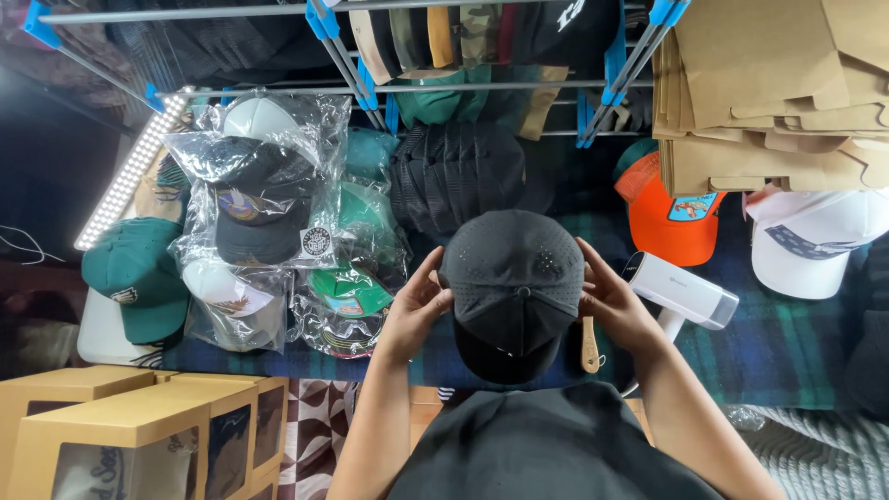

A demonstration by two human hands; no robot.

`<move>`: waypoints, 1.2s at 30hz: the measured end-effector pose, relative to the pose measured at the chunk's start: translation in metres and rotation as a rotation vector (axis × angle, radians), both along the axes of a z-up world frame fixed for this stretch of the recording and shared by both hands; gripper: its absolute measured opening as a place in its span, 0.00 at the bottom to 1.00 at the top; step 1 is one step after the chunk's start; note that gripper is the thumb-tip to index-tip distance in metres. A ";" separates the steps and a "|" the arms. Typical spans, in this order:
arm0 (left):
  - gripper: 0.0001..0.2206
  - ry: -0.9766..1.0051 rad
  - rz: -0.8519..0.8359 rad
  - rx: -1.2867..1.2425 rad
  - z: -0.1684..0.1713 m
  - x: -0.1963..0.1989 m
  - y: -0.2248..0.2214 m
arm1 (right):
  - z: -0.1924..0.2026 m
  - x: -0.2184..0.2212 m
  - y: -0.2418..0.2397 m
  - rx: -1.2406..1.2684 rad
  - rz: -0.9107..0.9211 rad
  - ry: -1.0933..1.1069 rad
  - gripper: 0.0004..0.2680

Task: A person uses a handheld steamer and a brush to prepare baseball caps by removing wrinkles and lint, then places them into individual cardboard display boxes.

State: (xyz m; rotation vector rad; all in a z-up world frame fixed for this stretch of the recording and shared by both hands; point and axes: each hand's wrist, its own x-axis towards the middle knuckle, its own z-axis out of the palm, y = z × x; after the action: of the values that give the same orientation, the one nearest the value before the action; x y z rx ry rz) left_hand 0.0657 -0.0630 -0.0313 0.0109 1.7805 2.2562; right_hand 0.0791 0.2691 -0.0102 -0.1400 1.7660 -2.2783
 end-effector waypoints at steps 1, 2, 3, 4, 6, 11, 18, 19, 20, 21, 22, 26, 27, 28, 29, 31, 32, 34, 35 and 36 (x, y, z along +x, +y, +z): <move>0.32 0.005 0.000 -0.001 0.010 0.000 0.001 | -0.006 -0.002 0.005 -0.001 0.000 0.005 0.30; 0.31 0.027 -0.016 -0.021 0.019 0.000 0.001 | -0.013 -0.003 0.010 -0.011 0.016 0.042 0.30; 0.29 0.050 -0.031 -0.042 0.029 -0.001 0.002 | -0.019 -0.005 0.015 -0.021 0.032 0.080 0.29; 0.29 0.053 -0.034 -0.042 0.033 -0.001 0.002 | -0.032 -0.006 0.022 -0.020 0.029 0.083 0.29; 0.25 0.025 -0.015 -0.054 0.041 -0.002 0.004 | -0.058 -0.007 0.035 0.023 0.009 0.105 0.25; 0.10 0.108 -0.046 -0.197 0.039 -0.001 -0.006 | -0.034 -0.001 0.033 0.056 -0.038 0.092 0.16; 0.06 0.200 -0.381 -0.222 0.048 0.017 -0.026 | -0.004 0.022 0.039 -0.162 0.272 0.139 0.09; 0.06 0.191 -0.382 -0.220 0.046 0.022 -0.026 | -0.016 0.031 0.041 -0.162 0.270 0.129 0.09; 0.05 0.148 -0.432 -0.222 0.043 0.024 -0.026 | -0.029 0.038 0.043 -0.244 0.296 0.003 0.10; 0.05 0.105 -0.482 -0.224 0.038 0.026 -0.026 | -0.044 0.045 0.045 -0.326 0.321 -0.123 0.10; 0.05 0.068 -0.484 -0.217 0.019 0.033 -0.028 | -0.065 0.051 0.046 -0.334 0.318 -0.159 0.10; 0.07 -0.070 -0.492 -0.224 -0.044 0.048 -0.038 | -0.162 0.078 0.058 -0.356 0.257 -0.435 0.06; 0.07 -0.102 -0.492 -0.233 -0.053 0.052 -0.040 | -0.189 0.089 0.063 -0.322 0.222 -0.508 0.05; 0.07 -0.114 -0.493 -0.231 -0.061 0.053 -0.041 | -0.179 0.085 0.055 -0.324 0.222 -0.519 0.05; 0.07 -0.134 -0.480 -0.222 -0.067 0.055 -0.043 | -0.169 0.082 0.047 -0.278 0.201 -0.533 0.04; 0.07 -0.156 -0.471 -0.211 -0.069 0.056 -0.042 | -0.152 0.076 0.033 -0.231 0.176 -0.549 0.04; 0.06 -0.172 -0.409 -0.183 -0.064 0.052 -0.040 | -0.146 0.070 0.027 -0.201 0.117 -0.508 0.03; 0.06 -0.182 -0.346 -0.155 -0.071 0.047 -0.035 | -0.144 0.061 0.017 -0.170 0.058 -0.461 0.03; 0.07 -0.199 -0.279 -0.117 -0.083 0.046 -0.032 | -0.149 0.057 0.012 -0.165 -0.022 -0.420 0.03; 0.07 -0.212 -0.210 -0.079 -0.095 0.043 -0.029 | -0.155 0.050 0.008 -0.160 -0.100 -0.376 0.05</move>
State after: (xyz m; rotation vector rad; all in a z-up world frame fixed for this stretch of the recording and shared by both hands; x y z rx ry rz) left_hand 0.1082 -0.0924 -0.1263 -0.0516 1.6713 1.9621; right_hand 0.1295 0.2774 -0.1651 0.3335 1.4288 -2.3242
